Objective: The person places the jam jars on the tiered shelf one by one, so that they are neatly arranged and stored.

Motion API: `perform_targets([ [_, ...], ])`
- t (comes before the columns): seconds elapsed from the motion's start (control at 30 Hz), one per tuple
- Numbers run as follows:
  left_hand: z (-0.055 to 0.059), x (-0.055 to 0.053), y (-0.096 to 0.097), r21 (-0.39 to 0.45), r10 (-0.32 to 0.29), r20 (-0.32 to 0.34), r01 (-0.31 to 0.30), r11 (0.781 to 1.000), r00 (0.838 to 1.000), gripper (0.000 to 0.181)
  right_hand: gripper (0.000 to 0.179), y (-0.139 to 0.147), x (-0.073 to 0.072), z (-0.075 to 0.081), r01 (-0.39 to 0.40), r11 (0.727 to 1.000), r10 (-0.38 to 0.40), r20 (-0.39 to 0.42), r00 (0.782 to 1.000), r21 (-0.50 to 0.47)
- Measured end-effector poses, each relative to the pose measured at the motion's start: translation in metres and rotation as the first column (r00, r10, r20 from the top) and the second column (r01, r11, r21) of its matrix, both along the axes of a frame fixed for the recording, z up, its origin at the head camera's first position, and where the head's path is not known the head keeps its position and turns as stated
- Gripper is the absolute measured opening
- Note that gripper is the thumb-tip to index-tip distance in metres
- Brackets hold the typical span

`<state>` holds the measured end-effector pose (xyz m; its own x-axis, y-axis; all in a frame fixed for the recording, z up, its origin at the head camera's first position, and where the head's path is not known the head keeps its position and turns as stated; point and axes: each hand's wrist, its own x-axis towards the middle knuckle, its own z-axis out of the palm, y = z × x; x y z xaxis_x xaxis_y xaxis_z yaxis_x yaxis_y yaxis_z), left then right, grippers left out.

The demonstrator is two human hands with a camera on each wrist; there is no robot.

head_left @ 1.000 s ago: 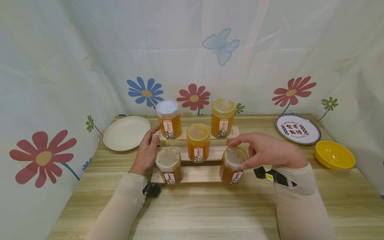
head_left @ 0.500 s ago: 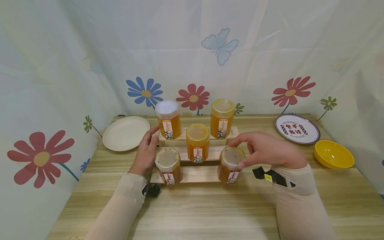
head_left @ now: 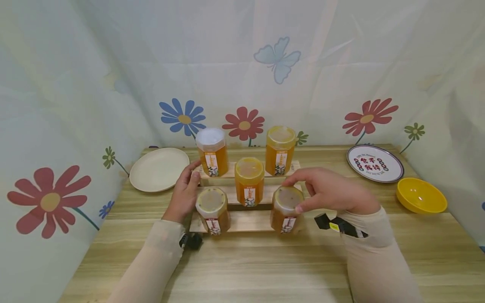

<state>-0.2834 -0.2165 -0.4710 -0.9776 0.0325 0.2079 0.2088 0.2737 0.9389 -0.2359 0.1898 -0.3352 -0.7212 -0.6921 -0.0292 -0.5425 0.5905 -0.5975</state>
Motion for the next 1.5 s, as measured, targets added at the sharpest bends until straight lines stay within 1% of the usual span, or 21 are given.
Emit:
perform_targets([
  [0.17,-0.0008,0.0000,-0.0001,0.003,0.000,0.000,0.000,1.000,1.000,0.054,0.057,-0.0038,-0.0005,-0.0019,-0.019,1.000,0.019,-0.033,0.999,-0.015],
  [0.5,-0.0023,0.0001,-0.0002,0.016,-0.001,0.009,0.001,1.000,1.000,0.053,0.060,-0.0071,-0.0014,-0.0039,-0.002,1.000,0.002,-0.008,1.000,-0.012],
  [0.77,-0.0002,0.0006,0.0010,0.009,-0.005,-0.020,0.005,1.000,1.000,0.052,0.061,-0.0066,-0.0027,-0.0045,0.007,1.000,-0.007,0.022,1.000,-0.021],
  [1.03,0.0003,0.0019,0.0010,0.019,-0.007,0.006,0.007,1.000,1.000,0.052,0.061,-0.0068,-0.0029,-0.0040,0.014,1.000,-0.013,0.026,1.000,-0.013],
  [1.2,-0.0004,0.0010,0.0003,0.017,-0.003,-0.006,0.003,1.000,1.000,0.052,0.061,-0.0070,-0.0032,-0.0043,0.010,1.000,-0.010,0.026,1.000,-0.012],
  [1.5,-0.0008,-0.0001,0.0004,0.021,-0.001,0.003,0.001,1.000,1.000,0.052,0.064,-0.0077,-0.0038,-0.0049,0.009,1.000,-0.008,0.046,0.999,-0.020],
])
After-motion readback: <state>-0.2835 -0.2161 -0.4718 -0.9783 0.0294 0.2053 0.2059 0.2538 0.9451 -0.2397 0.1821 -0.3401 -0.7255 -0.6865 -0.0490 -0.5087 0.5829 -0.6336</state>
